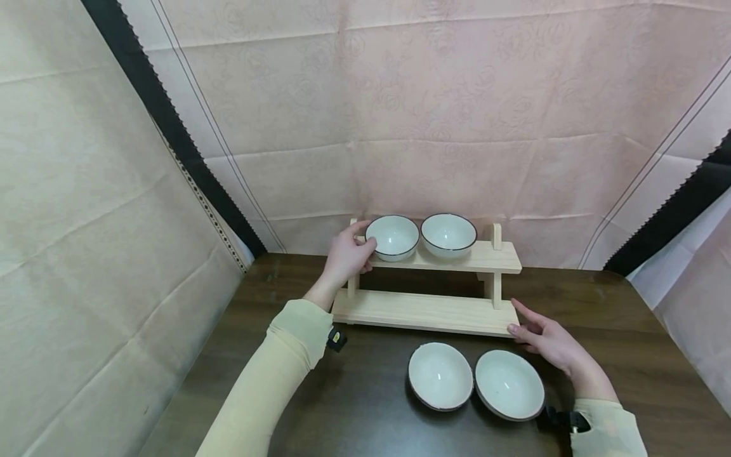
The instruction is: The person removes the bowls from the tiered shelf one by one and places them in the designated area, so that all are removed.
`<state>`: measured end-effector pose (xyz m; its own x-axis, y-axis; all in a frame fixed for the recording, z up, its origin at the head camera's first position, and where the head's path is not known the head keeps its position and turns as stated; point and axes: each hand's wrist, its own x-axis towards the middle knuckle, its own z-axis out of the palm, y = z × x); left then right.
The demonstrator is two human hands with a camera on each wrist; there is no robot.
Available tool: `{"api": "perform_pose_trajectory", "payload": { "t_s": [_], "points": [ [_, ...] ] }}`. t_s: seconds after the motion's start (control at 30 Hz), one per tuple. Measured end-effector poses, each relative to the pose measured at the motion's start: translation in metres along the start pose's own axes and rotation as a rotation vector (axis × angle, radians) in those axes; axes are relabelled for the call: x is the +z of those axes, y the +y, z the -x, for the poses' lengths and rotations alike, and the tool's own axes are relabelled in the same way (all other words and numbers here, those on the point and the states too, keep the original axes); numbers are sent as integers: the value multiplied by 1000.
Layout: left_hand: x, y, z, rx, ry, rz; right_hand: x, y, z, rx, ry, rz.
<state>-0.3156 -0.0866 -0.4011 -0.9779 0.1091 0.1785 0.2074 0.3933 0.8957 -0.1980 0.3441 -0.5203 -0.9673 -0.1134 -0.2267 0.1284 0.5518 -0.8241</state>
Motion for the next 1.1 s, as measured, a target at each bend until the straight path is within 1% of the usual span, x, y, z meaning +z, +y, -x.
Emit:
{"api": "perform_pose_trajectory", "payload": {
  "t_s": [0.13, 0.3, 0.67, 0.93, 1.1],
  "points": [
    [2, 2, -1, -16, 10, 3, 0, 0, 0, 6, 2, -2],
    [3, 4, -1, -36, 20, 25, 0, 0, -1, -6, 3, 0],
    [5, 4, -2, -35, 23, 46, 0, 1, 0, -10, 2, 8],
    [6, 3, -1, -61, 21, 95, 0, 1, -1, -1, 0, 4],
    [6, 2, -1, -61, 25, 108, 0, 1, -1, -1, 0, -1]
  ]
}}
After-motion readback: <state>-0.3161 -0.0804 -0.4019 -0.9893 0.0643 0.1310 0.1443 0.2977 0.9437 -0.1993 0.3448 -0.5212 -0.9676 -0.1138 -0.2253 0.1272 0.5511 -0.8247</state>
